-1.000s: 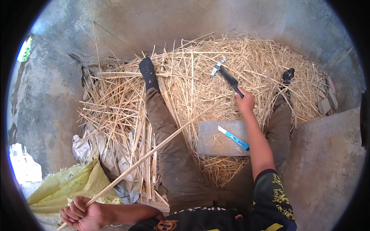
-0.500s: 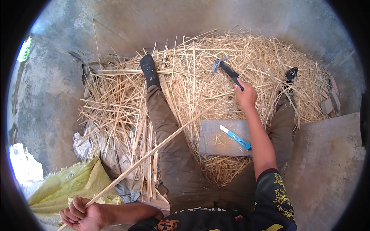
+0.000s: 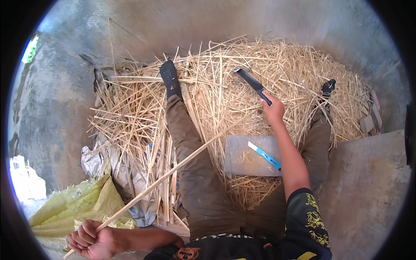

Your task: The person sits on a bed of straw and uses a utility knife to strip the outer layer from a long, thin stick. They then use a machete to further smooth and shape the stick, holding it against their leg for support. The processed stick is placed aside, and the person repeats the process with another stick.

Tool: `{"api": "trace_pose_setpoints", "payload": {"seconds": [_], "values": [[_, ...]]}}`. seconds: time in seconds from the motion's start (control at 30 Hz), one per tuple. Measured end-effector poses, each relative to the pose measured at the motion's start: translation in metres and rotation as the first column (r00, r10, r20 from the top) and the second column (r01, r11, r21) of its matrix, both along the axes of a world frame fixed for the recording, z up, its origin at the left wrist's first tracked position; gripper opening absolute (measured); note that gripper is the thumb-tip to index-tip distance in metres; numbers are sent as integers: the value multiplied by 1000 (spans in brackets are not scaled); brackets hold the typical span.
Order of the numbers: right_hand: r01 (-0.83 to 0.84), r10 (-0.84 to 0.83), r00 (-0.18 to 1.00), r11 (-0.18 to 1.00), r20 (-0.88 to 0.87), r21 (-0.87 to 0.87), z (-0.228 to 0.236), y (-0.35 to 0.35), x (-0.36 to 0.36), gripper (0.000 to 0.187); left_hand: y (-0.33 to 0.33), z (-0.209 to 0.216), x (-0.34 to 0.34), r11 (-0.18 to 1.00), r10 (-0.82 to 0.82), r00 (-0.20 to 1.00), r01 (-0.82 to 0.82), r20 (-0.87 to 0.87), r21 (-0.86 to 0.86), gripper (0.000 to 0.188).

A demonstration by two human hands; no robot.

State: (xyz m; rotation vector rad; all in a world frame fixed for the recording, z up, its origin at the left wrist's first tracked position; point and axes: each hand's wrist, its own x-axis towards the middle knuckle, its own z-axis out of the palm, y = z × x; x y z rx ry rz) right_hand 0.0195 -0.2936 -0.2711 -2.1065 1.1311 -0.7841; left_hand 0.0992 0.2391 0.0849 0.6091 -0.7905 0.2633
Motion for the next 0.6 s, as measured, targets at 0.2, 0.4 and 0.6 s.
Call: {"api": "trace_pose_setpoints", "payload": {"seconds": [0.2,0.4,0.6], "values": [[-5,-15,994,983,106,182,-5,-8,7,36,-3,1,-4,999,43,999,-43,-7,6,35],[-71,-30,942,956,335,284,-2,-20,2,36,1,-1,1,1000,20,1000,-19,-18,9,36],[-80,-8,960,950,280,301,14,-33,11,37,-2,1,0,999,31,999,-31,-24,11,37]]}}
